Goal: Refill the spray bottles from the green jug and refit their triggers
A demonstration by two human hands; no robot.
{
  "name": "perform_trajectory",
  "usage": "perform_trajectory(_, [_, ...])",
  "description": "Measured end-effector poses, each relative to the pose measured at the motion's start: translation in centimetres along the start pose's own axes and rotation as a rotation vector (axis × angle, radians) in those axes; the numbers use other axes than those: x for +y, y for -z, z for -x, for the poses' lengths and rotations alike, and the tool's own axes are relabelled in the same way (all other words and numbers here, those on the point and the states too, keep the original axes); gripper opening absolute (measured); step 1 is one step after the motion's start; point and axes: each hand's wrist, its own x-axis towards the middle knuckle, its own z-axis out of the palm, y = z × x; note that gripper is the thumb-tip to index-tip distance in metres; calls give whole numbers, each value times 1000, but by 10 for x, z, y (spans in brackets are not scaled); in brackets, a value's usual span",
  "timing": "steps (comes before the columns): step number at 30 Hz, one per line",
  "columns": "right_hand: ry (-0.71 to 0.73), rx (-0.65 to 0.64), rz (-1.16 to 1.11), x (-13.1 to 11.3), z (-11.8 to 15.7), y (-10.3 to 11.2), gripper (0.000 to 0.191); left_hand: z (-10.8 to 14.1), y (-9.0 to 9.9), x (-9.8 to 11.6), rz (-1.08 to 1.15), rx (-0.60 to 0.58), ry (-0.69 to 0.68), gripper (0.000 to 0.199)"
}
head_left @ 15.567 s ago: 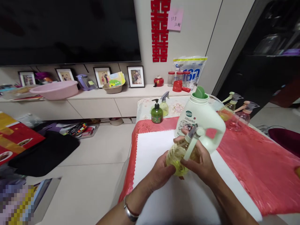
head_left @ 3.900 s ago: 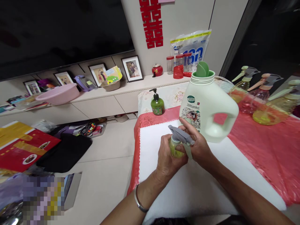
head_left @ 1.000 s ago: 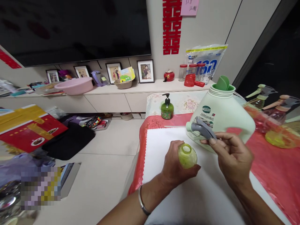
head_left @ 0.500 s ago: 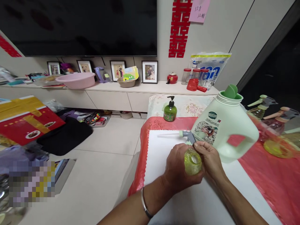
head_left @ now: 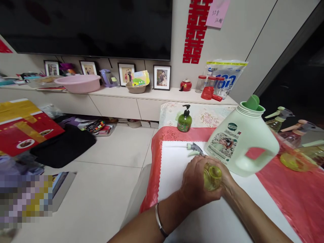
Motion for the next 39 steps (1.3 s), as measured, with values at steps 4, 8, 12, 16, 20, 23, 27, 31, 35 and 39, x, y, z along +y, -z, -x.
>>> perform_trajectory(4, [-164,34,-55,-5,17,4,57,0,1,1,2,-67,111,71])
perform_trajectory(8, [-209,91,-37,-10,39,20,74,1,1,0,-13,-112,161,68])
perform_trajectory(12, [-43,176,108,-24,67,48,67,3,1,-1,-16,-122,190,73])
perform_trajectory(16, [460,361,232,-57,87,70,51,4,-1,-2,5,-134,229,77])
perform_trajectory(20, [704,643,172,-87,81,91,47,2,-2,-4,15,-125,263,72])
perform_trajectory(23, [613,580,273,-90,64,108,54,-1,-2,-5,8,-133,318,69])
perform_trajectory(27, [533,508,374,-83,40,113,65,-5,-2,-9,-10,-113,386,68])
perform_trajectory(31, [510,541,420,-83,20,109,67,-7,-5,-16,-35,-54,365,71])
perform_trajectory(35, [502,576,441,-85,2,113,63,-6,-8,-23,-61,-20,329,73])
perform_trajectory(39, [500,596,496,-86,-1,111,53,-7,-10,-26,-82,-5,306,75])
